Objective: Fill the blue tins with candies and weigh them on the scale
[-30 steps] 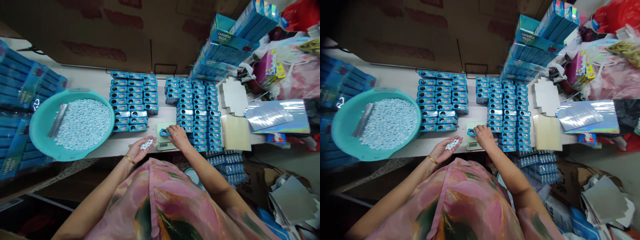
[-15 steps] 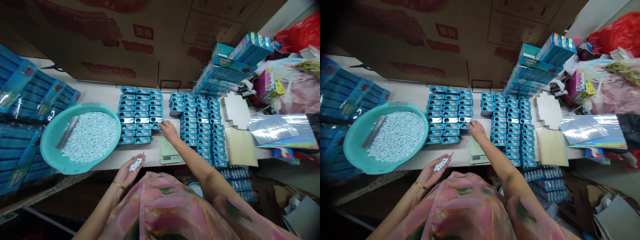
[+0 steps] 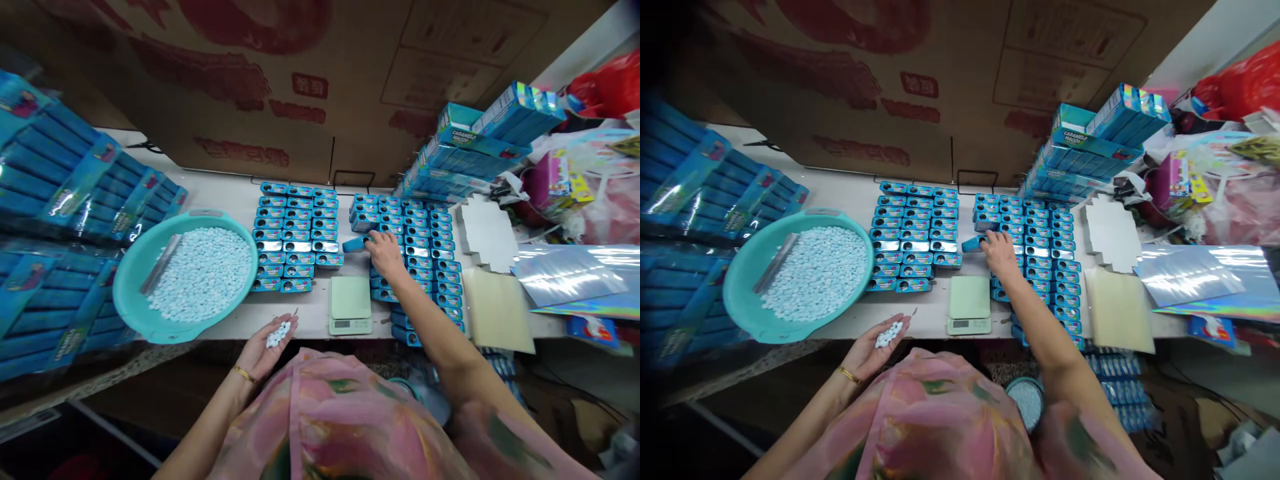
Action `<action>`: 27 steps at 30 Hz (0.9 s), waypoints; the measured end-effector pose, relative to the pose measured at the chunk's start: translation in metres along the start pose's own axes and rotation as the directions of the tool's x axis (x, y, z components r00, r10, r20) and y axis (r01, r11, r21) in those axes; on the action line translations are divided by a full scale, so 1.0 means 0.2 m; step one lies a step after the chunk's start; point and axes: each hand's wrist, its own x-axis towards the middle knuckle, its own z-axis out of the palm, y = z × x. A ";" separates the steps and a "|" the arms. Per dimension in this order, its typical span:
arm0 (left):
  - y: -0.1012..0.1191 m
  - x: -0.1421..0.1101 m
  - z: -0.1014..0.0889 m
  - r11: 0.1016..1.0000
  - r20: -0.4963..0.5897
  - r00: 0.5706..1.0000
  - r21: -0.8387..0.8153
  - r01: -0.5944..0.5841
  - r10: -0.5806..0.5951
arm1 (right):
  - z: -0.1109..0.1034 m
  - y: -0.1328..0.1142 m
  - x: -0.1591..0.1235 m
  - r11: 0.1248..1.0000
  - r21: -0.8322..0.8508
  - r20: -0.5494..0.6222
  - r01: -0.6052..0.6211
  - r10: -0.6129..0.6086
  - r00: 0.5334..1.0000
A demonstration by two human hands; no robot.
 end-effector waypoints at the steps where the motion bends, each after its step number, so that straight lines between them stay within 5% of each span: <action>1: 0.00 0.01 0.00 1.000 0.012 1.000 0.010 0.006 -0.006 | -0.05 -0.03 -0.08 1.000 -0.006 -0.001 0.030 -0.031 1.000; 5: -0.04 0.05 0.03 0.996 0.092 0.995 0.084 0.031 -0.039 | -0.16 -0.22 -0.37 0.992 -0.013 0.091 0.123 -0.121 0.988; 11: -0.10 0.06 0.08 0.985 0.136 0.988 0.163 0.050 -0.073 | -0.05 -0.40 -0.51 0.982 0.116 0.203 0.150 -0.171 0.964; 18: -0.14 0.07 0.04 0.988 0.143 0.985 0.134 0.075 -0.094 | -0.06 -0.23 -0.65 0.918 0.368 -0.030 -0.145 0.168 0.985; 27: -0.17 0.06 0.01 0.986 0.174 0.980 0.154 0.070 -0.097 | -0.04 -0.18 -0.73 0.880 0.424 -0.082 -0.215 0.274 0.958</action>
